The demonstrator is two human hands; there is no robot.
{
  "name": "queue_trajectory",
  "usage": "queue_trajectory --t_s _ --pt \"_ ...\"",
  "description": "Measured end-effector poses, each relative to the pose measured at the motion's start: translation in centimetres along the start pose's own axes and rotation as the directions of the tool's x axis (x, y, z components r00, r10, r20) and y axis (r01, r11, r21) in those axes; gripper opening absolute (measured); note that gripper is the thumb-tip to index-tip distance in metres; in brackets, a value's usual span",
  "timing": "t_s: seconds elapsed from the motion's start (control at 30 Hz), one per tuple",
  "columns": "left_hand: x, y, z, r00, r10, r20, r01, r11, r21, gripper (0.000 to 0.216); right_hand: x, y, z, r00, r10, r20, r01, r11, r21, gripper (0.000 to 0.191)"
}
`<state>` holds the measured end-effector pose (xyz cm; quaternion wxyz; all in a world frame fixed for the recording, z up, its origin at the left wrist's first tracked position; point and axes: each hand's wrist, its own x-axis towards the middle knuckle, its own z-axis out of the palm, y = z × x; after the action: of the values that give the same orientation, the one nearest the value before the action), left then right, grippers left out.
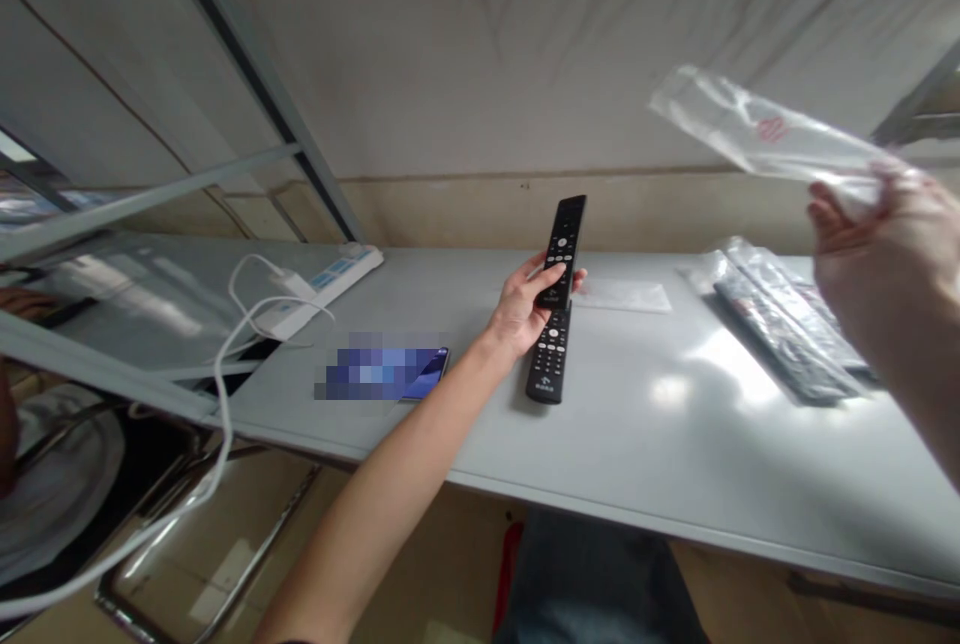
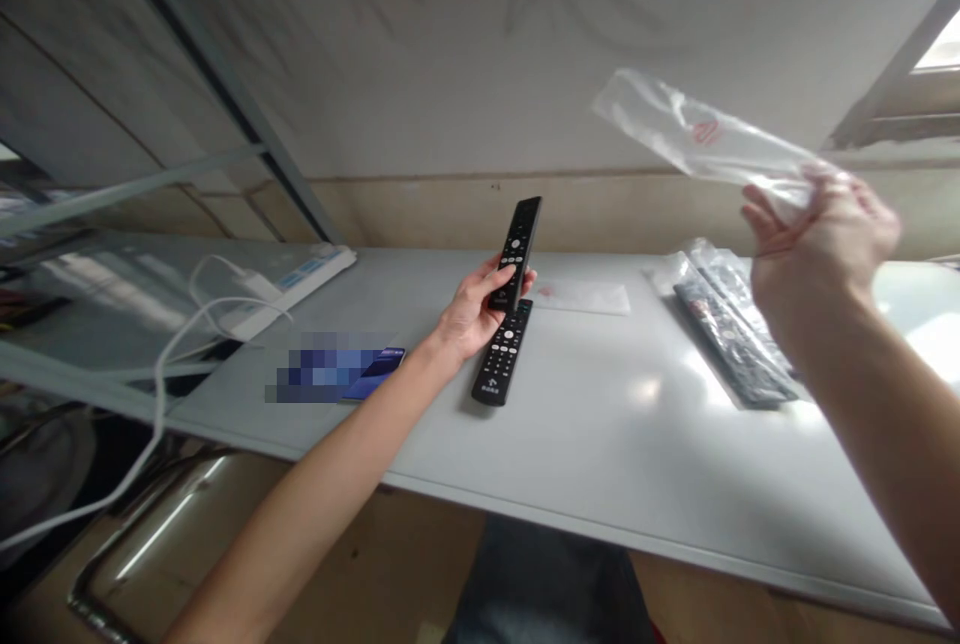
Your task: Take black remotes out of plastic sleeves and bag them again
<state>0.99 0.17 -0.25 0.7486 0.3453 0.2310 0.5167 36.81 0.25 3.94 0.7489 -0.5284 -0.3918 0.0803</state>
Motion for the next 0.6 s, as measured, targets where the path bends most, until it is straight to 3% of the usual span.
queue_trajectory --t_s 0.03,0.07,0.2,0.3,0.4,0.5,0.6 --pt "-0.1 0.0 0.1 1.000 -0.009 0.011 0.009 1.000 0.010 0.029 -1.6 0.4 0.5 0.988 0.126 -0.084 -0.121 0.991 0.064 0.017" --pt "-0.2 0.1 0.2 1.000 -0.016 0.015 0.015 1.000 0.015 0.032 -3.3 0.7 1.0 0.972 0.220 -0.079 -0.213 0.973 0.094 0.016" --pt "-0.2 0.4 0.3 0.999 -0.006 -0.048 0.004 0.999 -0.043 0.037 -9.0 1.5 2.3 0.872 0.463 0.160 -0.482 0.868 0.120 0.029" --pt "0.2 1.0 0.0 0.992 -0.027 -0.123 0.012 0.993 -0.119 0.020 -10.8 2.1 2.8 0.844 0.481 0.235 -0.506 0.860 0.058 0.040" --pt "0.5 1.4 -0.5 0.979 -0.008 -0.201 -0.017 0.992 -0.122 0.006 -11.3 2.1 2.9 0.853 0.425 0.304 -0.435 0.900 -0.040 0.049" --pt "0.5 1.5 -0.6 0.975 -0.014 -0.220 -0.004 0.997 -0.083 0.025 -11.5 1.5 2.9 0.856 0.370 0.361 -0.364 0.927 -0.086 0.054" --pt "0.3 1.2 -0.2 0.986 -0.027 -0.167 0.029 1.000 0.007 0.039 -11.7 1.2 3.0 0.834 0.369 0.411 -0.331 0.930 -0.163 0.052"
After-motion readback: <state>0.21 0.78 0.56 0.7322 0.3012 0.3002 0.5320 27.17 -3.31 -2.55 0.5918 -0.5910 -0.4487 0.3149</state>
